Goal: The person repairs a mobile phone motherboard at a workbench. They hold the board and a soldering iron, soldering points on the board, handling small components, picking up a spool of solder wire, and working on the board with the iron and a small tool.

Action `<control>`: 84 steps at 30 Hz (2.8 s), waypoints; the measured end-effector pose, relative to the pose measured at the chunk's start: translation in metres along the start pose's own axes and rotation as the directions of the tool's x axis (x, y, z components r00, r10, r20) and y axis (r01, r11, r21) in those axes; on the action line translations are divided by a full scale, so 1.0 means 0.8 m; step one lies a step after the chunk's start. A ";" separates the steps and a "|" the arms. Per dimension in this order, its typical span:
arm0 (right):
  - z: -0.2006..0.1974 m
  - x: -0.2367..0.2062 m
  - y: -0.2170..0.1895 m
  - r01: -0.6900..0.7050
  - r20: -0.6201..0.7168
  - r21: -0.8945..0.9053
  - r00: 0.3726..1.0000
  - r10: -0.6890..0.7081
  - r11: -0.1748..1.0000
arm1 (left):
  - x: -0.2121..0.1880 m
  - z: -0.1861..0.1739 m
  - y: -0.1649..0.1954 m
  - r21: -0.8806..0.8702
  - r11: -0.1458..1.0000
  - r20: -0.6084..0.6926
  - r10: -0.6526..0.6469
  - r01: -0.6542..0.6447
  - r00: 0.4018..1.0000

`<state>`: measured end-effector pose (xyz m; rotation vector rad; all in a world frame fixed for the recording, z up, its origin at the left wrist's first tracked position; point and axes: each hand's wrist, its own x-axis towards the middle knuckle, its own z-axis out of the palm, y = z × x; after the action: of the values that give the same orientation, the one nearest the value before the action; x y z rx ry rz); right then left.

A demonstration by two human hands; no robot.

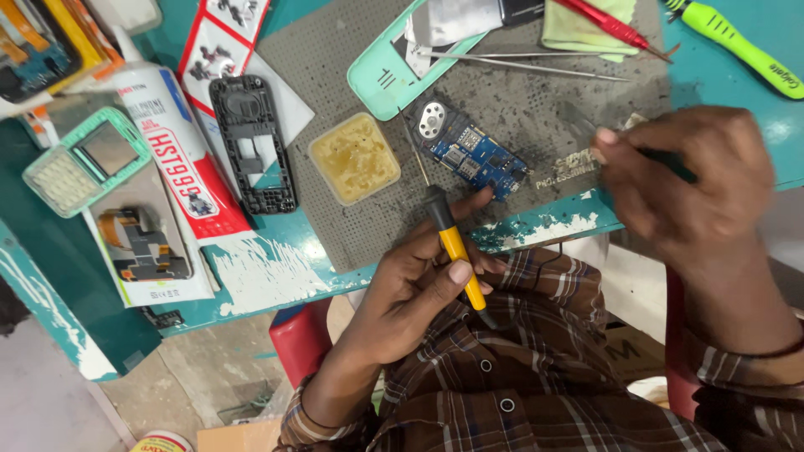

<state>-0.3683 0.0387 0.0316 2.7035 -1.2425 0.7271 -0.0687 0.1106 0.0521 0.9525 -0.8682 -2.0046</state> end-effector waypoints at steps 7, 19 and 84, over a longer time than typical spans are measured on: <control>-0.041 -0.031 -0.056 -0.296 0.133 0.635 0.952 0.276 0.714 | -0.003 0.032 0.014 0.099 0.984 -0.042 0.155 -0.150 0.987; -0.015 -0.094 -0.167 -0.149 -0.151 0.927 0.693 0.705 0.344 | -0.001 0.134 0.006 0.476 0.786 0.119 0.387 -0.395 0.914; 0.051 -0.044 -0.010 -0.518 0.260 0.769 0.788 0.558 0.374 | 0.116 -0.036 0.090 0.991 -0.087 0.123 0.284 -0.103 0.951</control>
<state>-0.3663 0.0574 -0.0196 2.7542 -2.3108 1.8595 -0.0629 -0.0097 0.0645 1.5184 -2.4124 -0.5997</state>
